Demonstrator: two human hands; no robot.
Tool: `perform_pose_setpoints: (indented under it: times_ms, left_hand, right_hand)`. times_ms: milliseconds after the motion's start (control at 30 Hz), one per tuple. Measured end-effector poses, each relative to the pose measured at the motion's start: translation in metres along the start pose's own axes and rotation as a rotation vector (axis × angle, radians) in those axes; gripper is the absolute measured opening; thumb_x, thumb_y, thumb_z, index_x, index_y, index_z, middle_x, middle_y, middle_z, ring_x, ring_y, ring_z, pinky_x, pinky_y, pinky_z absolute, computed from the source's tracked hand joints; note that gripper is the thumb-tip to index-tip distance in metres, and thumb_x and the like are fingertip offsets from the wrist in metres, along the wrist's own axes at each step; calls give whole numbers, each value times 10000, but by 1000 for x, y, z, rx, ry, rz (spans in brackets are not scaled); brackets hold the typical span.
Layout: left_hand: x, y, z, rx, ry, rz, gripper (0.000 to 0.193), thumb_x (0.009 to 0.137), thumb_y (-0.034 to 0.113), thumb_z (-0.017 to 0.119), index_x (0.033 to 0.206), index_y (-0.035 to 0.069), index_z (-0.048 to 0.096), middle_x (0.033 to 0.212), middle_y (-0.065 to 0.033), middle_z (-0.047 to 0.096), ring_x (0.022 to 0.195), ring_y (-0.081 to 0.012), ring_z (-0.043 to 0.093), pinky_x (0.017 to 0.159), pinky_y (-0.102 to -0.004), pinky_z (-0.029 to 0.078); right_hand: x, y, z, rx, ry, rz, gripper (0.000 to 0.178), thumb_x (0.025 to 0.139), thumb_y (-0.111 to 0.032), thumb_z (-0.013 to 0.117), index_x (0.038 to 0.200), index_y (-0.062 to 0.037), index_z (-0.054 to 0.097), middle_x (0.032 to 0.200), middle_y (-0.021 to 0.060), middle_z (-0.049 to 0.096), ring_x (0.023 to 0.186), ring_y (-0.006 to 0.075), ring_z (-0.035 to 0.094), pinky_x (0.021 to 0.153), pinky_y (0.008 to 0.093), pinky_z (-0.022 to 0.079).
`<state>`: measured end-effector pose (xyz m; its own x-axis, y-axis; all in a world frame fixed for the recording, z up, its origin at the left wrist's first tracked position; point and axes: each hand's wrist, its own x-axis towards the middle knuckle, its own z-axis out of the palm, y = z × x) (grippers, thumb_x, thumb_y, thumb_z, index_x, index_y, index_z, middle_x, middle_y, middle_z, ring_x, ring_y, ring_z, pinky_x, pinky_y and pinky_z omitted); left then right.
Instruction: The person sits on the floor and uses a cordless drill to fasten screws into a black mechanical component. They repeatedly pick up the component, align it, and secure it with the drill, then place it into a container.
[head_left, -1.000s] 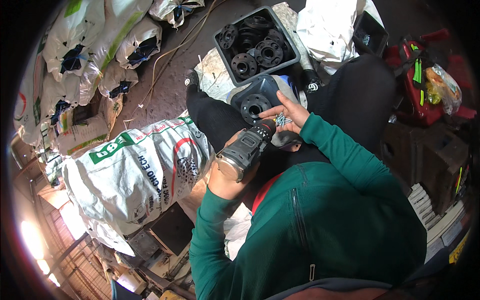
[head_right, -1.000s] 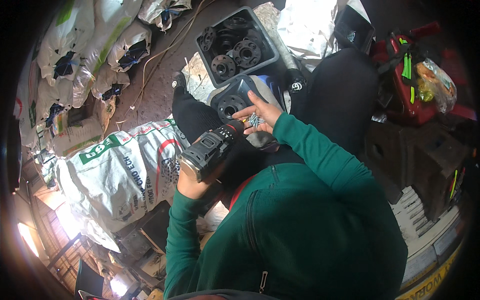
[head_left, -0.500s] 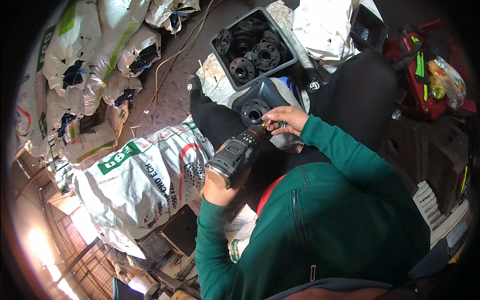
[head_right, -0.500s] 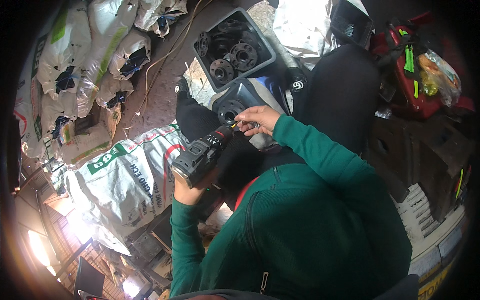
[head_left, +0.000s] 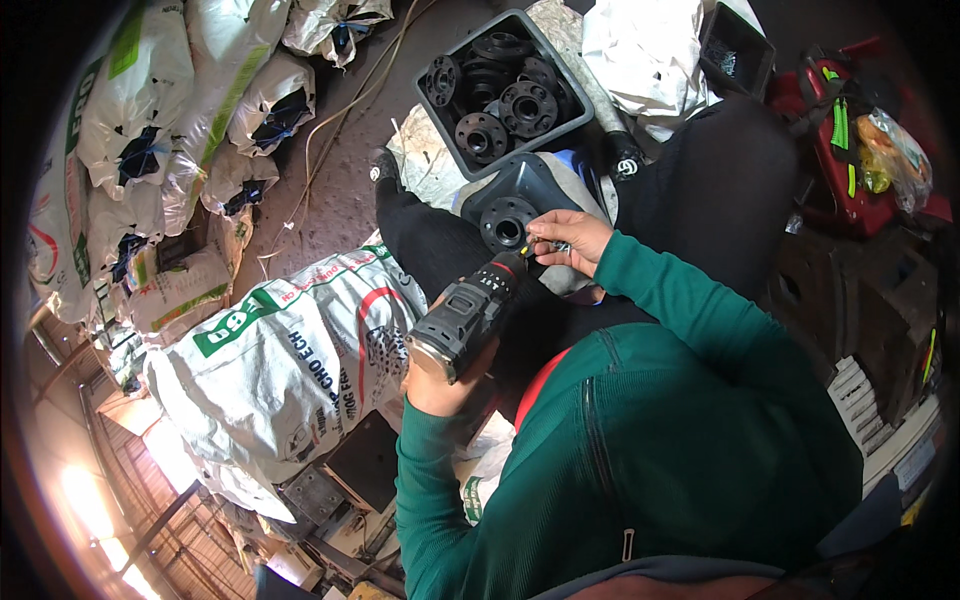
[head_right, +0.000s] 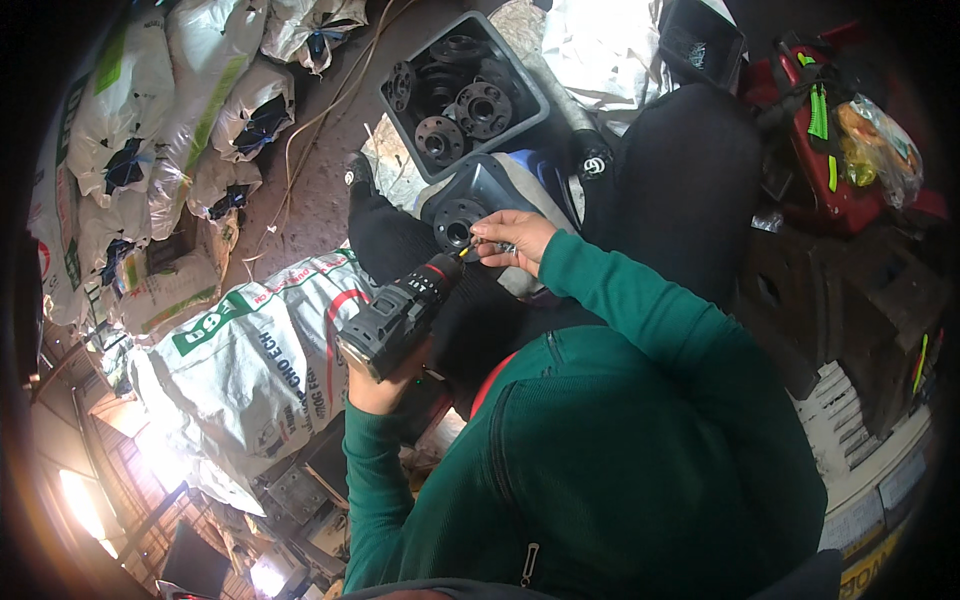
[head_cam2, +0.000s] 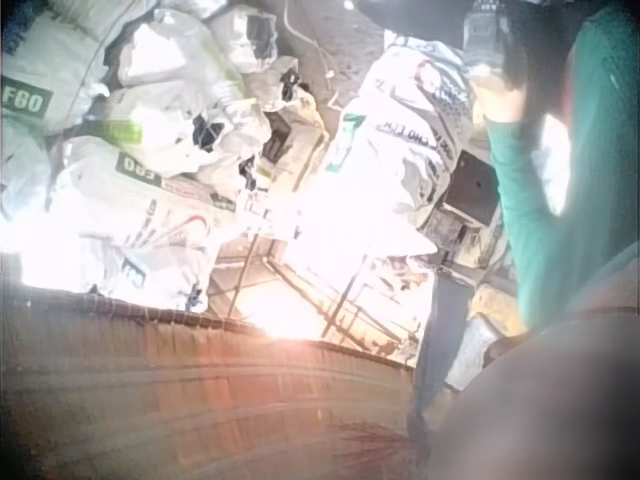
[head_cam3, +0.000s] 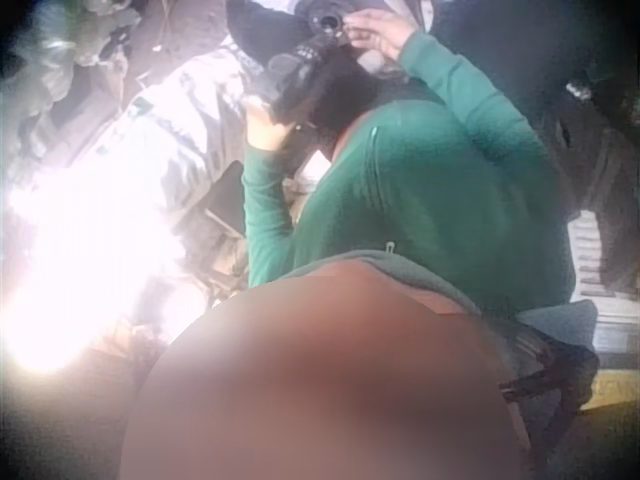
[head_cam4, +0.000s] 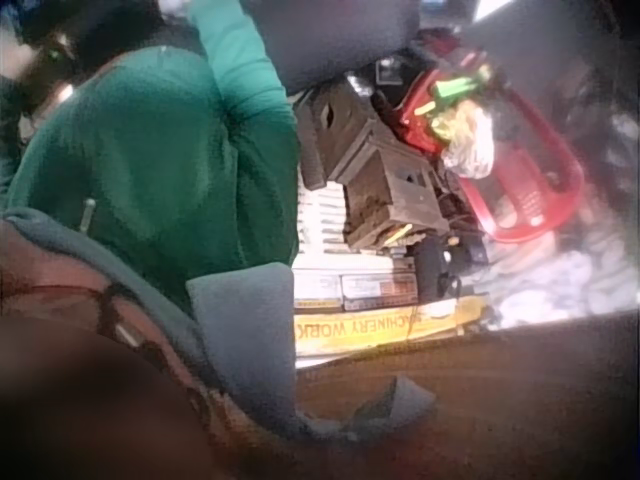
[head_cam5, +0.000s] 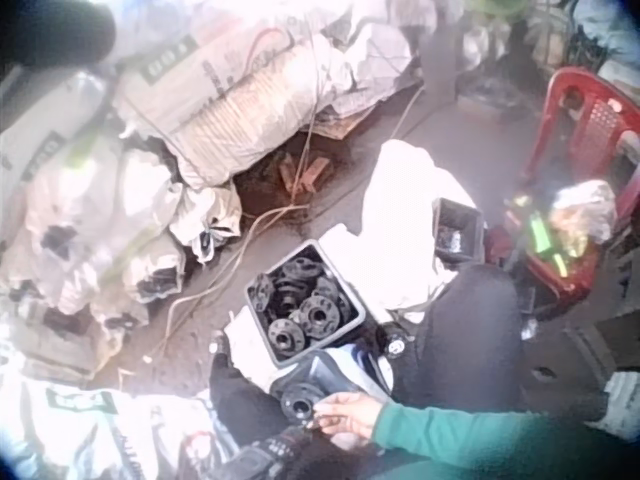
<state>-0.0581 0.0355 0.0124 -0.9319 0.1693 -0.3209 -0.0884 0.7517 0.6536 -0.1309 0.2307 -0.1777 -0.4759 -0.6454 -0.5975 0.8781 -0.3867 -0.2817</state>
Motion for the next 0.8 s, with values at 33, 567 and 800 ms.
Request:
perform_pose_setpoints:
  times_ms: [33,567,800]
  left_hand:
    - [0,0,1,-16,5,-17,475,726,58,709,1180,16,576,1165,-163,607,1090,-307,597,954,-381,456]
    - [10,6,0,20,-23,28,470,734,28,684,1188,9,568,1215,-171,579,1097,-315,594,948,-380,459]
    - [16,8,-3,106,-46,91,469,742,32,687,1195,21,567,1215,-167,581,1087,-305,601,934,-368,469]
  right_hand:
    - [0,0,1,1,-5,1,196,889,-223,666,998,-69,616,889,14,635,794,88,615,733,257,557]
    - [2,4,-1,53,27,49,158,895,-215,655,958,-74,620,842,0,631,729,64,608,701,243,556]
    - [2,6,-3,-37,34,73,233,910,-261,637,1024,-59,624,828,-3,617,707,66,595,689,250,551]
